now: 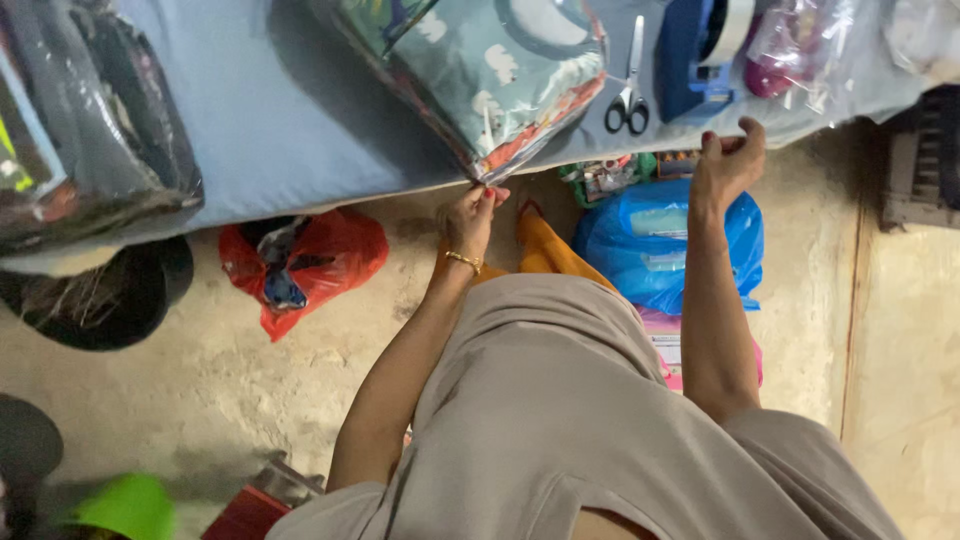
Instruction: The person packs clothes into plastic bags by hand, using scissors and tape to seal the packages. They organize stacks of folded laundry on a table, spray a liquid onto some items, and handle clothes hangers.
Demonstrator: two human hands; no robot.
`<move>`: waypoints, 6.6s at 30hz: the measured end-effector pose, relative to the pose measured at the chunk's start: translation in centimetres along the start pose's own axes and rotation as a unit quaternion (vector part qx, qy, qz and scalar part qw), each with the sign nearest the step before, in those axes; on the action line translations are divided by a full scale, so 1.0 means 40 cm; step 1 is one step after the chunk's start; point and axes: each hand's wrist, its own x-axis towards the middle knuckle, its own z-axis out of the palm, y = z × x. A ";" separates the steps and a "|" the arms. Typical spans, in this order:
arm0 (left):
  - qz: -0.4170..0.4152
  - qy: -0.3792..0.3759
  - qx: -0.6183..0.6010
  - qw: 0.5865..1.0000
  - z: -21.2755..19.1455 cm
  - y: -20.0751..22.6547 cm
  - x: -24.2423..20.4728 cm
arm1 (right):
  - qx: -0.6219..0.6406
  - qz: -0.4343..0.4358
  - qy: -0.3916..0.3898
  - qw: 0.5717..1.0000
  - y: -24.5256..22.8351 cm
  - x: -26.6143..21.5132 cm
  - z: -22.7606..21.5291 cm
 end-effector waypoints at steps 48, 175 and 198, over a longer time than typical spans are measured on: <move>0.179 0.177 0.088 0.964 0.004 0.071 -0.073 | 0.319 0.160 -0.423 0.833 -0.386 -0.400 0.214; 0.178 0.185 0.215 0.942 -0.225 0.080 -0.007 | 0.121 -0.076 -0.201 0.969 -0.370 -0.231 0.130; 0.174 0.403 0.326 0.837 -0.431 0.036 0.112 | -0.238 -0.282 -0.162 0.915 -0.002 0.026 0.267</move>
